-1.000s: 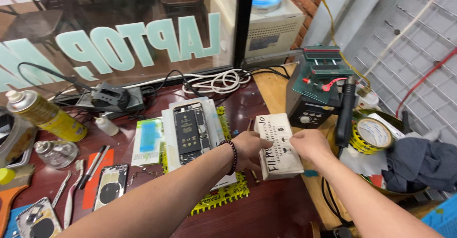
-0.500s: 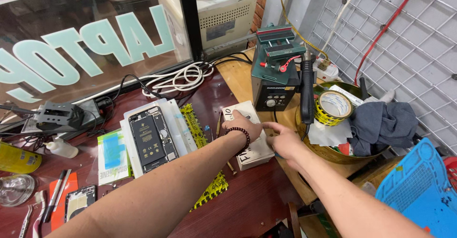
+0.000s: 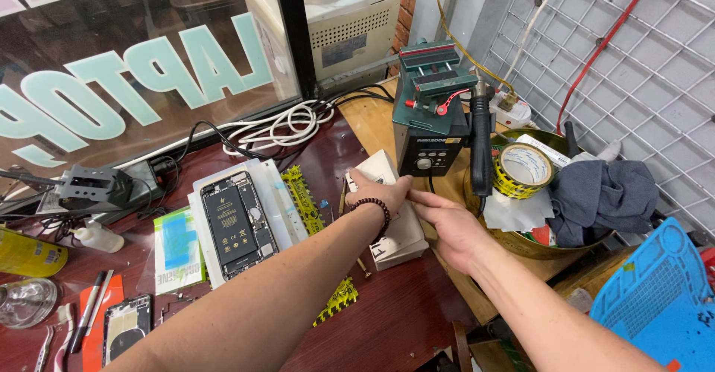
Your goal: The person removes a battery from a disassembled smartphone, retrieves a new battery from a shelf, and installs it into the phone. They handle the phone chassis, battery, and packaging while working at a repair bench.
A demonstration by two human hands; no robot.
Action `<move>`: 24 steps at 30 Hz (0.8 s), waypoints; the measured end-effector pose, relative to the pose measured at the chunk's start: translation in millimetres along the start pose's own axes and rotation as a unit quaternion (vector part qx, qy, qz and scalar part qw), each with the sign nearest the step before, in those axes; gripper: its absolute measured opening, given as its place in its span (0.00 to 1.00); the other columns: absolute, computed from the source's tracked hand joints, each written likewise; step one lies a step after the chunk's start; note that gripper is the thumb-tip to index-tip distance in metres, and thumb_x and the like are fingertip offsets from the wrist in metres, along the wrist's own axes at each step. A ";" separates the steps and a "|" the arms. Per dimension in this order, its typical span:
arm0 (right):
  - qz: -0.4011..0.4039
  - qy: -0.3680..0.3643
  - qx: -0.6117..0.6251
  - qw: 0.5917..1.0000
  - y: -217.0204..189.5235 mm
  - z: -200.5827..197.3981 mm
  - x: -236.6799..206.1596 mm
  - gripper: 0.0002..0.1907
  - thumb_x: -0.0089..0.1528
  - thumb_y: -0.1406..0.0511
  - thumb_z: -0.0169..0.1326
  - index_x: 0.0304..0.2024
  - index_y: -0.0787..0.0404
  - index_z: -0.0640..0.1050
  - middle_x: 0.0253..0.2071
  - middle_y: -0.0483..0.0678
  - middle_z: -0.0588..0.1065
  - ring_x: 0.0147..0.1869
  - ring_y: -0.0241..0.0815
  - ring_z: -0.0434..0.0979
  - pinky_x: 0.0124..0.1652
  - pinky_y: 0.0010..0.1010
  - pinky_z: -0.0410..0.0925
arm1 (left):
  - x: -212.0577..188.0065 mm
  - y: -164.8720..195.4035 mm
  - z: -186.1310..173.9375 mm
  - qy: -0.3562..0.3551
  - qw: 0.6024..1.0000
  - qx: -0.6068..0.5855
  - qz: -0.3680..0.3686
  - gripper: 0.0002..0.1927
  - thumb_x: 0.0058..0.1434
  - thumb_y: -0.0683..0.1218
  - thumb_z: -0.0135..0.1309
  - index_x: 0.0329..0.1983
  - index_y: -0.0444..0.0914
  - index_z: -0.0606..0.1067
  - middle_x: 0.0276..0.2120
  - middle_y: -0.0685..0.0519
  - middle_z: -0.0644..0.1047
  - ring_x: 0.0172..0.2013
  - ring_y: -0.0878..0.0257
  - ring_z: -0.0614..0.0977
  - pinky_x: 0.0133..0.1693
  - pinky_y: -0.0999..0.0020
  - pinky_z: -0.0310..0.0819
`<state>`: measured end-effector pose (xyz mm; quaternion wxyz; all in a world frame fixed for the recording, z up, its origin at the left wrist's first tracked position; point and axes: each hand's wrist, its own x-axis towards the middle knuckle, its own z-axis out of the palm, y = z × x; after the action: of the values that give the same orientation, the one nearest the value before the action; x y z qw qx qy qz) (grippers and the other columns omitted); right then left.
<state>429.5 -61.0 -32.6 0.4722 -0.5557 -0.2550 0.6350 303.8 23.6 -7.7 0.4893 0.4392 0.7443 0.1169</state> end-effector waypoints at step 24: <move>-0.064 0.057 -0.692 0.717 -10.3 63.7 -38.0 0.18 0.56 0.58 0.64 0.47 0.53 0.80 0.45 0.52 0.80 0.51 0.53 0.80 0.51 0.44 0.72 | 14.4 -44.2 -87.7 0.162 0.933 0.136 0.290 0.33 0.51 0.39 0.52 0.62 0.44 0.62 0.49 0.41 0.75 0.52 0.46 0.77 0.48 0.51 0.73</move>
<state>370.0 -77.4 9.9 0.0092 -0.7448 -0.6311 0.2168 205.1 31.2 0.0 0.2427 0.6732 0.6626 0.2209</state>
